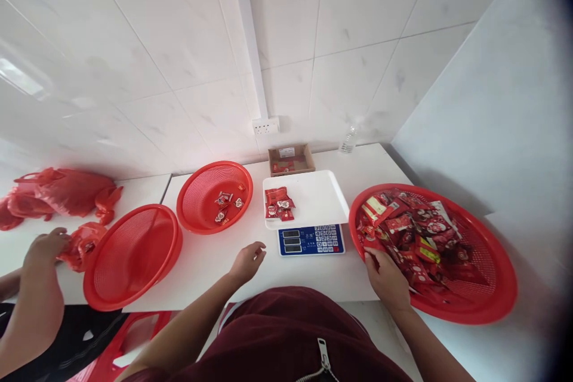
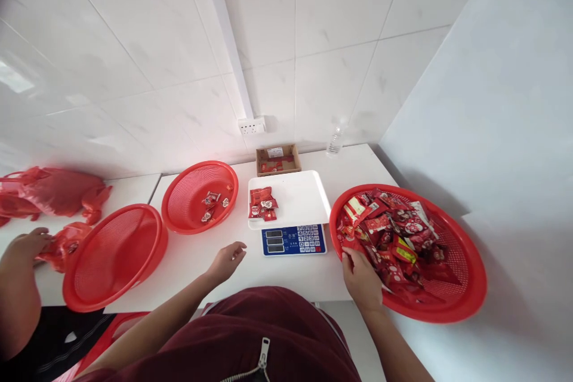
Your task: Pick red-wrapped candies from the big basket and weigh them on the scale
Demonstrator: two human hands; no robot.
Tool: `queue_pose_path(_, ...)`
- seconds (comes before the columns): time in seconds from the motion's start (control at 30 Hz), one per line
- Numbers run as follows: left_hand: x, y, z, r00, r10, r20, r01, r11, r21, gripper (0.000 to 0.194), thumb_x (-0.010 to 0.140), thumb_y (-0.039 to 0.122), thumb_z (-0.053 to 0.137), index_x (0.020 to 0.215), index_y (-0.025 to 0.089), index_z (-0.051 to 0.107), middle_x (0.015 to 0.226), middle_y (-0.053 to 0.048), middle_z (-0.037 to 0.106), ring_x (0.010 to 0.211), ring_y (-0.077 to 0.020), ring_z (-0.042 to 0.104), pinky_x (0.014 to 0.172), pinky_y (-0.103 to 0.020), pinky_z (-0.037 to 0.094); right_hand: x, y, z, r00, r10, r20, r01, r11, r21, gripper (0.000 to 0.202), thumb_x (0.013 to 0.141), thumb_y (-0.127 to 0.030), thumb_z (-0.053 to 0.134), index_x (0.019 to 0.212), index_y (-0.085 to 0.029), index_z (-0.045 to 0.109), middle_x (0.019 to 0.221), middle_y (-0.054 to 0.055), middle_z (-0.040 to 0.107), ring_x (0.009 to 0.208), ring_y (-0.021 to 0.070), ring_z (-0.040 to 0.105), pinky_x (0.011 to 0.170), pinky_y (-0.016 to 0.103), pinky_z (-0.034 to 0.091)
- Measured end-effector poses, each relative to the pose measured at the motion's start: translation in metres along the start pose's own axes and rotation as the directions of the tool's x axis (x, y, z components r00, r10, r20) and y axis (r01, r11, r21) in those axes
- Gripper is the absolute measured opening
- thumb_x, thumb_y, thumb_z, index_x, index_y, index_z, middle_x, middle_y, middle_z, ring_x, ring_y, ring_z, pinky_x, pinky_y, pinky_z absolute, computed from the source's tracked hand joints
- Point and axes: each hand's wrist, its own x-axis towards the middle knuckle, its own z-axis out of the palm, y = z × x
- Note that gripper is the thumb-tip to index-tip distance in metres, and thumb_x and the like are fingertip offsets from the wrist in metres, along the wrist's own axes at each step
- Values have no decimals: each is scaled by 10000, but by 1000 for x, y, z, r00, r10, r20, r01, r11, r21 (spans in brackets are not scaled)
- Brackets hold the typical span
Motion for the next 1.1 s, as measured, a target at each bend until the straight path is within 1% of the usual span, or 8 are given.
queue_pose_path(0.4,-16,-10,11,990,-35,138,35,999,7,268,830,299,462,1004,221,650,844,-33,686,773,-183,612,762,-298,468,-1,3,4,1000,9,-6,-9,999,-36,347,838,-403,364,973,-218,625,992,101,686,922,237,624,837,372,473)
queue_pose_path(0.53,-11,-20,12,971,-195,138,226,938,-264,282,805,387,538,1008,207,611,845,-35,658,815,-188,607,799,-324,469,-2,1,3,999,47,6,-46,995,-84,367,839,-405,357,988,-213,632,1035,105,684,929,241,629,800,363,484)
queue_pose_path(0.6,-4,-25,7,939,-319,127,341,817,-465,399,838,476,495,1123,198,527,986,-78,642,885,-184,613,805,-325,482,-2,1,3,998,62,6,-61,992,-107,369,835,-411,359,983,-219,636,1044,103,686,925,244,634,776,361,489)
queue_pose_path(0.67,7,-29,-5,884,-456,104,400,620,-675,505,869,568,406,1226,211,416,1153,-128,585,965,-178,612,807,-317,496,-1,3,3,999,38,0,-37,993,-112,371,831,-418,359,976,-219,636,1026,107,691,921,248,638,778,365,490)
queue_pose_path(0.73,20,-34,-21,805,-584,102,386,386,-838,560,862,639,355,1255,240,359,1209,-135,548,997,-164,612,808,-299,507,-1,7,5,1000,2,-12,-3,994,-107,372,825,-422,360,963,-213,635,999,115,696,914,252,642,789,371,490)
queue_pose_path(0.8,34,-40,-38,744,-659,107,354,254,-900,576,846,678,337,1234,255,364,1156,-112,566,959,-148,627,785,-276,521,0,10,7,1000,-20,-21,17,994,-107,369,813,-423,364,946,-209,634,982,122,698,906,257,646,791,373,491)
queue_pose_path(0.97,54,-61,-61,659,-750,57,387,273,-881,390,878,547,407,1066,208,450,963,-69,602,796,-115,651,714,-227,529,0,14,9,999,-9,-54,1,990,-139,364,792,-439,375,921,-226,640,966,120,705,873,261,655,730,363,492)
queue_pose_path(1.1,34,-84,-73,595,-803,-6,471,356,-807,187,869,372,465,943,201,470,851,-33,616,695,-99,646,674,-221,528,1,13,6,1000,23,6,-22,987,-157,397,794,-464,368,918,-212,649,980,116,704,858,252,654,702,343,492)
